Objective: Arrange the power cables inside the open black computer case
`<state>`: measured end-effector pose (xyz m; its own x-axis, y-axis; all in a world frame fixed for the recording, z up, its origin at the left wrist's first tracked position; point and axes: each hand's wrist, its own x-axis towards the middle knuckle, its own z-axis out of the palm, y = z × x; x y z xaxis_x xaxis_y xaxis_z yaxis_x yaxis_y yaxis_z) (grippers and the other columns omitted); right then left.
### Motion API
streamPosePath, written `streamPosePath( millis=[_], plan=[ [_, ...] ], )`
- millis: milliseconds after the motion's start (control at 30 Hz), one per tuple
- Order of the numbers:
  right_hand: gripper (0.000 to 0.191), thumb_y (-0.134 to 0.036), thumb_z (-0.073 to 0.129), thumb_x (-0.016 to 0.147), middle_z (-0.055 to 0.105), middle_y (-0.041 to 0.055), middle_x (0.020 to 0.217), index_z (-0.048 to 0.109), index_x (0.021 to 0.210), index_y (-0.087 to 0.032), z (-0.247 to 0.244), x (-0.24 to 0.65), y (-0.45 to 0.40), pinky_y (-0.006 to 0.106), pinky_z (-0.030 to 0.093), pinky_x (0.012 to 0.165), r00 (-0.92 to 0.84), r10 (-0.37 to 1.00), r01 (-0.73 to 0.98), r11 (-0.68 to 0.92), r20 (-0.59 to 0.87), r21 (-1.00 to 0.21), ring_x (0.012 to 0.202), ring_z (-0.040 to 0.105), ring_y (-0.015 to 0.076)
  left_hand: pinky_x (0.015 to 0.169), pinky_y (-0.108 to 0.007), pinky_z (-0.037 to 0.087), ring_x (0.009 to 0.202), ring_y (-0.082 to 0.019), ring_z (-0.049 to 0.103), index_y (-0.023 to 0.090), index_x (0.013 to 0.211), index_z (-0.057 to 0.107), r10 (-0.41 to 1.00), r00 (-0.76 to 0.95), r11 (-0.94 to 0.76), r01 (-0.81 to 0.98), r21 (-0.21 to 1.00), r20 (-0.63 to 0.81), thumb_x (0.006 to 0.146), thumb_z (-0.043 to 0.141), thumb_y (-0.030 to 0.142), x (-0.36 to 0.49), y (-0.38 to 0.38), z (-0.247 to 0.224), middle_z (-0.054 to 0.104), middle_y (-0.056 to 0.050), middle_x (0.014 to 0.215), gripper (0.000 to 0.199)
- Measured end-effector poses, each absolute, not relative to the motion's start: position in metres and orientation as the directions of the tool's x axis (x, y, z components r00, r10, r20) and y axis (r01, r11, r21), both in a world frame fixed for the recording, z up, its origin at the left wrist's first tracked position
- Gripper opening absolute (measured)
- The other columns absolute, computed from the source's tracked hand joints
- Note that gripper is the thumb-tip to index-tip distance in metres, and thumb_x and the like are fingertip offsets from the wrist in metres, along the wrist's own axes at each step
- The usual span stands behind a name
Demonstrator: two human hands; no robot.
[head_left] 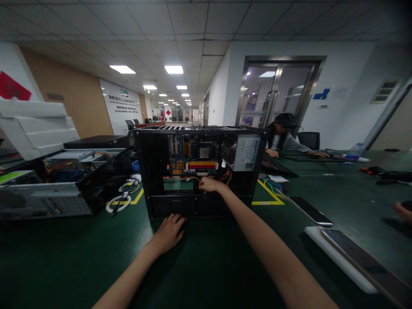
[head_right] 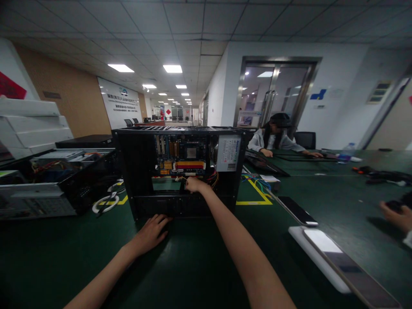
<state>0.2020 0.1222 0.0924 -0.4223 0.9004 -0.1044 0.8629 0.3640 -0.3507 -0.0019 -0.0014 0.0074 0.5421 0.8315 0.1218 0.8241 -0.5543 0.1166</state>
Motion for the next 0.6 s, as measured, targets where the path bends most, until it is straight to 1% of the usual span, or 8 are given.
streamPosePath(
  millis=[33, 100, 167, 267, 367, 500, 600],
  plan=[
    [0.021, -0.017, 0.045, 0.073, 0.063, 0.0060, 0.075, 0.061, 0.084, -0.011, 0.088, 0.198, 0.127, 0.018, 0.040, 0.055, -0.420, 0.892, 0.868, 0.343, -0.164, -0.360, 0.063, 0.058, 0.0128, 0.086, -0.038, 0.033, 0.104, -0.022, 0.038, 0.027, 0.117, 0.035, 0.833, 0.540, -0.553, 0.825, 0.117, 0.121, 0.077, 0.040, 0.024, -0.002, -0.002, 0.007, 0.042, -0.004, 0.113, 0.040],
    [0.021, -0.017, 0.046, 0.071, 0.064, 0.0062, 0.075, 0.061, 0.084, -0.011, 0.082, 0.190, 0.135, 0.018, 0.041, 0.051, -0.415, 0.883, 0.880, 0.327, -0.221, -0.345, 0.060, 0.058, 0.0128, 0.087, -0.038, 0.033, 0.104, -0.022, 0.038, 0.027, 0.116, 0.035, 0.835, 0.536, -0.548, 0.828, 0.114, 0.123, 0.077, 0.040, 0.024, -0.002, -0.002, 0.007, 0.042, -0.004, 0.113, 0.040],
    [0.022, -0.015, 0.048, 0.068, 0.064, 0.0081, 0.081, 0.061, 0.086, -0.010, 0.077, 0.183, 0.141, 0.019, 0.042, 0.053, -0.400, 0.888, 0.896, 0.328, -0.225, -0.298, 0.064, 0.058, 0.0147, 0.087, -0.038, 0.033, 0.105, -0.022, 0.038, 0.027, 0.116, 0.036, 0.836, 0.534, -0.546, 0.831, 0.108, 0.124, 0.077, 0.040, 0.024, -0.002, -0.002, 0.007, 0.042, -0.004, 0.113, 0.040],
    [0.030, -0.015, 0.050, 0.065, 0.062, 0.0119, 0.092, 0.059, 0.093, -0.009, 0.070, 0.177, 0.149, 0.023, 0.044, 0.057, -0.398, 0.888, 0.908, 0.345, -0.231, -0.236, 0.075, 0.059, 0.0191, 0.087, -0.038, 0.033, 0.105, -0.022, 0.038, 0.027, 0.116, 0.035, 0.835, 0.535, -0.548, 0.829, 0.108, 0.126, 0.077, 0.040, 0.024, -0.002, -0.001, 0.006, 0.043, -0.004, 0.112, 0.040],
    [0.035, -0.016, 0.050, 0.064, 0.059, 0.0126, 0.099, 0.057, 0.098, -0.010, 0.064, 0.174, 0.156, 0.025, 0.045, 0.061, -0.428, 0.864, 0.897, 0.373, -0.263, -0.235, 0.081, 0.058, 0.0207, 0.087, -0.038, 0.033, 0.104, -0.022, 0.038, 0.026, 0.116, 0.036, 0.835, 0.535, -0.549, 0.828, 0.113, 0.131, 0.076, 0.041, 0.023, -0.002, -0.001, 0.006, 0.043, -0.004, 0.112, 0.040],
    [0.037, -0.016, 0.050, 0.063, 0.059, 0.0117, 0.100, 0.057, 0.098, -0.010, 0.063, 0.172, 0.155, 0.027, 0.046, 0.061, -0.424, 0.820, 0.904, 0.360, -0.384, -0.230, 0.081, 0.058, 0.0213, 0.086, -0.038, 0.032, 0.104, -0.022, 0.038, 0.026, 0.116, 0.036, 0.841, 0.529, -0.541, 0.833, 0.117, 0.115, 0.076, 0.041, 0.024, -0.001, -0.001, 0.007, 0.043, -0.004, 0.113, 0.041],
    [0.035, -0.017, 0.050, 0.063, 0.058, 0.0118, 0.102, 0.057, 0.097, -0.011, 0.068, 0.173, 0.149, 0.029, 0.046, 0.061, -0.415, 0.795, 0.909, 0.349, -0.443, -0.226, 0.082, 0.058, 0.0226, 0.087, -0.038, 0.032, 0.104, -0.022, 0.038, 0.026, 0.117, 0.036, 0.841, 0.529, -0.540, 0.834, 0.118, 0.113, 0.076, 0.041, 0.024, -0.001, -0.001, 0.007, 0.043, -0.004, 0.114, 0.041]
  ],
)
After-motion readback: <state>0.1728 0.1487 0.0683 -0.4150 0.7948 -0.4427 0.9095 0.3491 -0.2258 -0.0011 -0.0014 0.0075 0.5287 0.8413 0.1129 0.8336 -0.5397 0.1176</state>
